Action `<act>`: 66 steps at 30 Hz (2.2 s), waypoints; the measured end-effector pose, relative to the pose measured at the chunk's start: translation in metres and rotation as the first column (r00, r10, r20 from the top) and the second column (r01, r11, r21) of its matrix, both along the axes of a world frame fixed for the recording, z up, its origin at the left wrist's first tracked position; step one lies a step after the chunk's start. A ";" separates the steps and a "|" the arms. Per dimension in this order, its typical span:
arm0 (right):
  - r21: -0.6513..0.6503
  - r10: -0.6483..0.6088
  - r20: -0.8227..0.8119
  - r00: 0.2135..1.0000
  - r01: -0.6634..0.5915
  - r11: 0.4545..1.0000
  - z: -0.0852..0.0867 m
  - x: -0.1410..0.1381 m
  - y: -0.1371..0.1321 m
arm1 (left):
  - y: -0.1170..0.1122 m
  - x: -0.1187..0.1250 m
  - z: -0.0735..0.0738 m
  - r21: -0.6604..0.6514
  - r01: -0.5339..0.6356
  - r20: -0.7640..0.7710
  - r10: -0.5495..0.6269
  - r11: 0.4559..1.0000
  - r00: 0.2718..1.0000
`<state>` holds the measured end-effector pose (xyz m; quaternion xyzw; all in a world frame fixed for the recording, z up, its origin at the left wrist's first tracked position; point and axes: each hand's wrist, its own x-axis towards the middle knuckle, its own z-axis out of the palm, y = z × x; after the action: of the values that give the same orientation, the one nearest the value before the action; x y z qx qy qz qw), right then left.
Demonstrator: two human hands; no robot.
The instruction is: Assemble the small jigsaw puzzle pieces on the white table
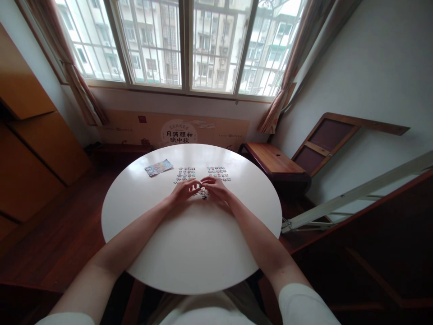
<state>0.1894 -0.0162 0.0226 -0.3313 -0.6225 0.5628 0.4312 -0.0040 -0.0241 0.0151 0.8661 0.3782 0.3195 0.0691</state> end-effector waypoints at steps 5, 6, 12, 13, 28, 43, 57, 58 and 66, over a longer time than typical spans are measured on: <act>0.012 -0.010 0.016 1.000 0.010 1.000 -0.001 0.000 0.001 | -0.002 0.001 0.001 0.003 -0.002 0.001 0.002 1.000 1.000; 0.014 -0.010 0.020 1.000 0.009 1.000 -0.001 0.000 0.001 | -0.002 0.001 0.001 0.004 -0.005 0.001 0.005 1.000 1.000; 0.016 -0.006 0.024 1.000 0.006 1.000 -0.002 0.000 0.001 | -0.002 0.001 0.000 0.023 -0.004 -0.012 0.005 1.000 1.000; 0.018 -0.008 0.021 1.000 0.007 1.000 -0.002 0.000 0.001 | -0.002 0.001 0.000 0.028 -0.006 -0.016 0.006 1.000 1.000; 0.004 -0.034 0.024 0.999 0.034 0.999 -0.004 0.001 0.003 | -0.001 0.001 -0.001 0.070 -0.064 -0.007 0.064 0.996 0.998; -0.021 -0.024 0.003 1.000 0.024 0.999 -0.004 0.001 0.007 | 0.003 -0.001 -0.004 0.070 -0.018 0.022 0.016 0.997 1.000; -0.026 -0.019 0.006 1.000 0.019 0.999 -0.005 0.001 0.006 | 0.000 -0.001 -0.002 0.080 -0.053 -0.007 0.054 0.995 0.999; -0.029 -0.013 0.006 1.000 0.013 1.000 -0.005 0.001 0.006 | 0.000 -0.001 -0.002 0.082 -0.056 -0.010 0.057 0.995 0.998; -0.041 -0.009 -0.008 1.000 0.009 0.999 -0.004 0.001 0.005 | 0.000 -0.001 -0.002 0.095 -0.076 -0.026 0.079 0.993 0.997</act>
<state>0.1900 -0.0111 0.0182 -0.3406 -0.6076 0.5748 0.4294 -0.0050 -0.0243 0.0134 0.8576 0.3972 0.3265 0.0104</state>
